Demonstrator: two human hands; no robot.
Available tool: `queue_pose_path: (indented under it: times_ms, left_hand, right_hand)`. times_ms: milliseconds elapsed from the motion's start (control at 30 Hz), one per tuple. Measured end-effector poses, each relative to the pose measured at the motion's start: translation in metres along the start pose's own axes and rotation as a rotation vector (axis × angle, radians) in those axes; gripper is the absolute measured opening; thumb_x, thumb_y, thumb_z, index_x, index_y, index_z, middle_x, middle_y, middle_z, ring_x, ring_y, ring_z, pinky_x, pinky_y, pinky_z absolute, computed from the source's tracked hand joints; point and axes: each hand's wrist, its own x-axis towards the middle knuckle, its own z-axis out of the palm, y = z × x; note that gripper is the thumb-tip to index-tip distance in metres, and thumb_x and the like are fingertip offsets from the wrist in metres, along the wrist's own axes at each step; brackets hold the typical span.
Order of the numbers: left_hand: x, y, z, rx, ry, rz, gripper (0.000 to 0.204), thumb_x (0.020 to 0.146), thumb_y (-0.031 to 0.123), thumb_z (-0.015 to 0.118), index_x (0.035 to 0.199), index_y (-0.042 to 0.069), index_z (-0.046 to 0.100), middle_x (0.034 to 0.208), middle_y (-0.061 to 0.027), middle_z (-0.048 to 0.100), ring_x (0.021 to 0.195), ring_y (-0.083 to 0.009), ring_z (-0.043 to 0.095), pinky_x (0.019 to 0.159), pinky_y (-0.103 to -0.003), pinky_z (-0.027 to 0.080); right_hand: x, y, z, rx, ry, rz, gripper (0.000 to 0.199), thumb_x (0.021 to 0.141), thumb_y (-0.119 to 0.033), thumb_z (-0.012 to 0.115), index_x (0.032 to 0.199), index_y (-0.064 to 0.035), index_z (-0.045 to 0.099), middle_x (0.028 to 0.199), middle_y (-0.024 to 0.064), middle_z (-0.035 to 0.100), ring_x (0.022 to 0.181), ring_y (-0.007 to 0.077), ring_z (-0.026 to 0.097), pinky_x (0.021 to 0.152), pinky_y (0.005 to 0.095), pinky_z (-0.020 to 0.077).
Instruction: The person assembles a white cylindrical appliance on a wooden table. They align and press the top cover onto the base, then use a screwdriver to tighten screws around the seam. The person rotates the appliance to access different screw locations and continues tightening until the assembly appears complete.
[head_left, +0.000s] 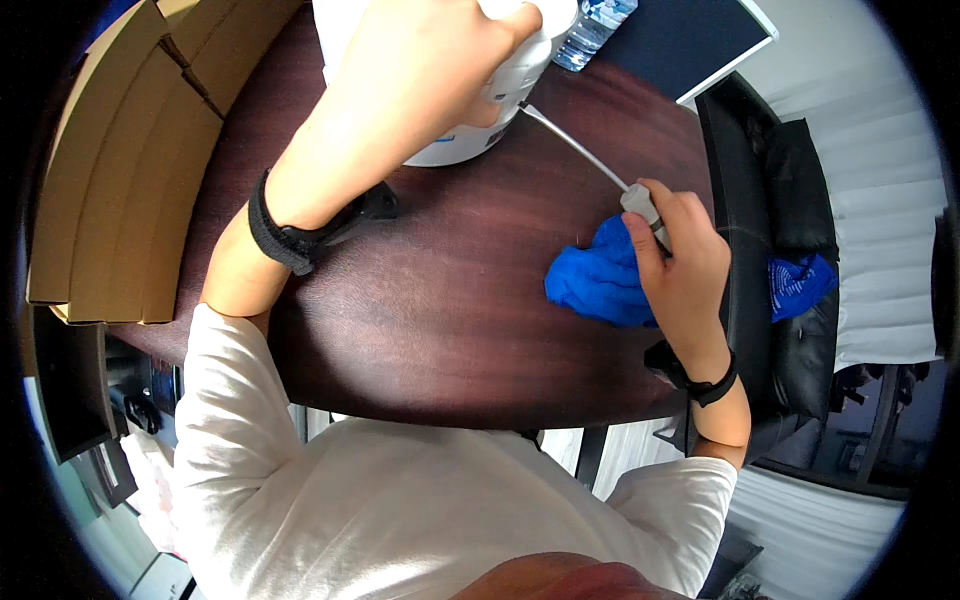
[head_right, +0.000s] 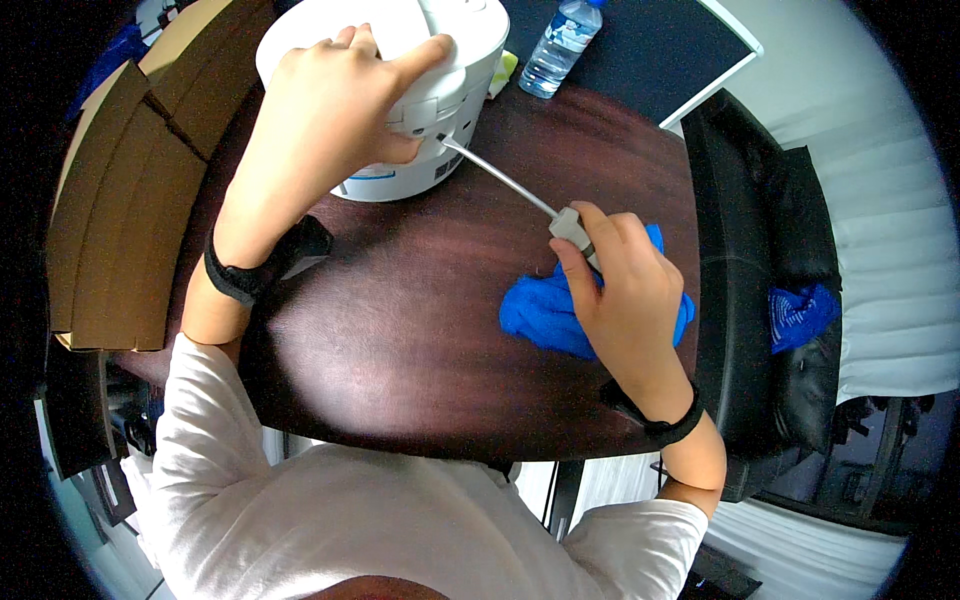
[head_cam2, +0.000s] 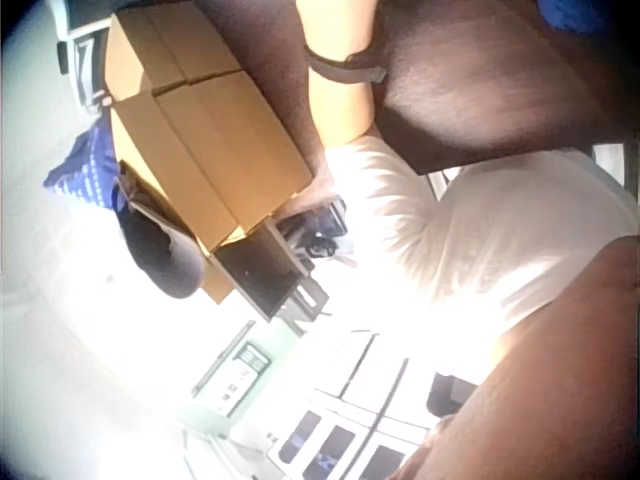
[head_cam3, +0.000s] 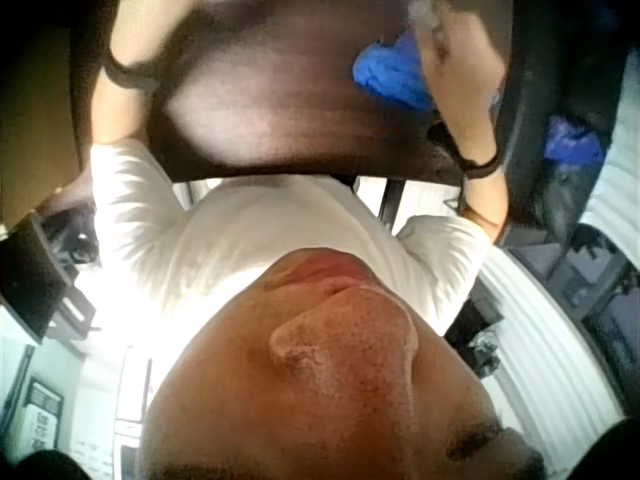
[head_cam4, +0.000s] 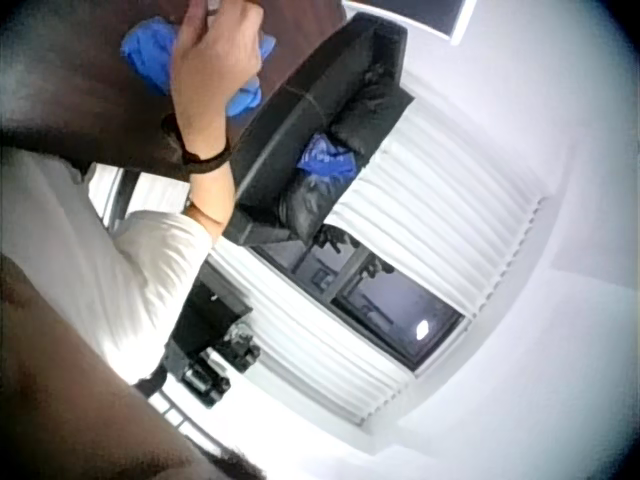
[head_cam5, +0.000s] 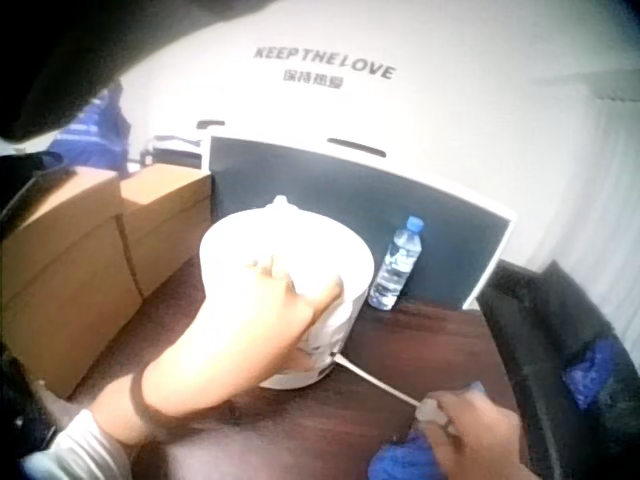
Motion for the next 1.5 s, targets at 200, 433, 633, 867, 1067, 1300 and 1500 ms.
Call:
queue_pose_path:
  times_ms: [200,433,633,867,1067,1300,1500]
  left_hand:
    - [-0.004,-0.008,0.0,-0.029,0.009,0.051,0.072,0.057,0.031,0.083,0.123,0.027,0.055,0.084,-0.0143,0.065,0.073,-0.0287,0.068,0.06,-0.038,0.054]
    - [0.001,-0.007,-0.015,-0.188,-0.156,0.036,0.058,0.063,0.025,0.082,0.11,0.006,0.055,0.089,-0.0276,0.062,0.083,-0.0388,0.064,0.072,-0.043,0.052]
    - [-0.003,-0.004,-0.024,-0.225,-0.125,0.018,0.059,0.063,0.022,0.082,0.111,0.006,0.054,0.086,-0.0258,0.062,0.083,-0.0396,0.064,0.071,-0.044,0.051]
    - [-0.003,-0.004,-0.012,-0.182,-0.059,0.035,0.058,0.062,0.02,0.082,0.11,0.005,0.053,0.087,-0.0259,0.062,0.084,-0.0407,0.063,0.074,-0.045,0.05]
    - [-0.005,-0.002,-0.019,-0.245,-0.083,0.021,0.057,0.063,0.018,0.082,0.111,0.004,0.053,0.09,-0.0265,0.061,0.086,-0.0408,0.062,0.075,-0.045,0.05]
    - [-0.004,-0.002,-0.021,-0.228,-0.134,-0.006,0.063,0.064,0.02,0.081,0.117,0.005,0.051,0.093,-0.0286,0.061,0.089,-0.0403,0.062,0.078,-0.044,0.051]
    - [-0.009,-0.006,-0.008,-0.204,0.031,0.045,0.064,0.064,0.023,0.082,0.116,0.005,0.051,0.093,-0.0298,0.061,0.087,-0.0401,0.063,0.077,-0.043,0.051]
  right_hand:
    - [0.009,-0.01,-0.002,-0.053,-0.004,-0.063,0.03,0.079,-0.021,0.074,0.104,-0.0076,0.066,0.081,0.0065,0.059,0.064,0.023,0.061,0.056,0.0316,0.0476]
    - [0.013,-0.016,-0.006,-0.232,-0.003,-0.064,0.031,0.079,-0.024,0.074,0.105,-0.0101,0.066,0.079,0.006,0.057,0.066,0.0228,0.061,0.056,0.0318,0.047]
    - [0.032,-0.03,-0.027,-0.312,-0.056,-0.108,0.027,0.08,-0.025,0.072,0.101,-0.0091,0.066,0.08,0.0064,0.06,0.066,0.0229,0.062,0.057,0.0325,0.0481]
    - [0.001,-0.016,0.011,0.179,-0.091,0.2,0.025,0.088,-0.024,0.067,0.102,-0.0031,0.065,0.085,0.0161,0.066,0.072,0.033,0.066,0.062,0.0349,0.0509]
    - [-0.019,-0.032,0.041,0.547,-0.322,0.402,0.025,0.097,-0.027,0.055,0.096,-0.0022,0.058,0.072,0.0096,0.063,0.057,0.0228,0.061,0.052,0.0336,0.0472]
    - [-0.03,-0.058,0.063,1.839,-0.674,0.826,0.043,0.103,-0.043,0.034,0.111,-0.0021,0.046,0.075,0.0046,0.05,0.051,0.0095,0.046,0.041,0.0232,0.0364]
    - [-0.026,-0.025,0.037,1.263,-0.573,0.704,0.032,0.103,-0.032,0.044,0.105,-0.0021,0.055,0.07,0.0012,0.052,0.051,0.0098,0.049,0.043,0.0235,0.0374]
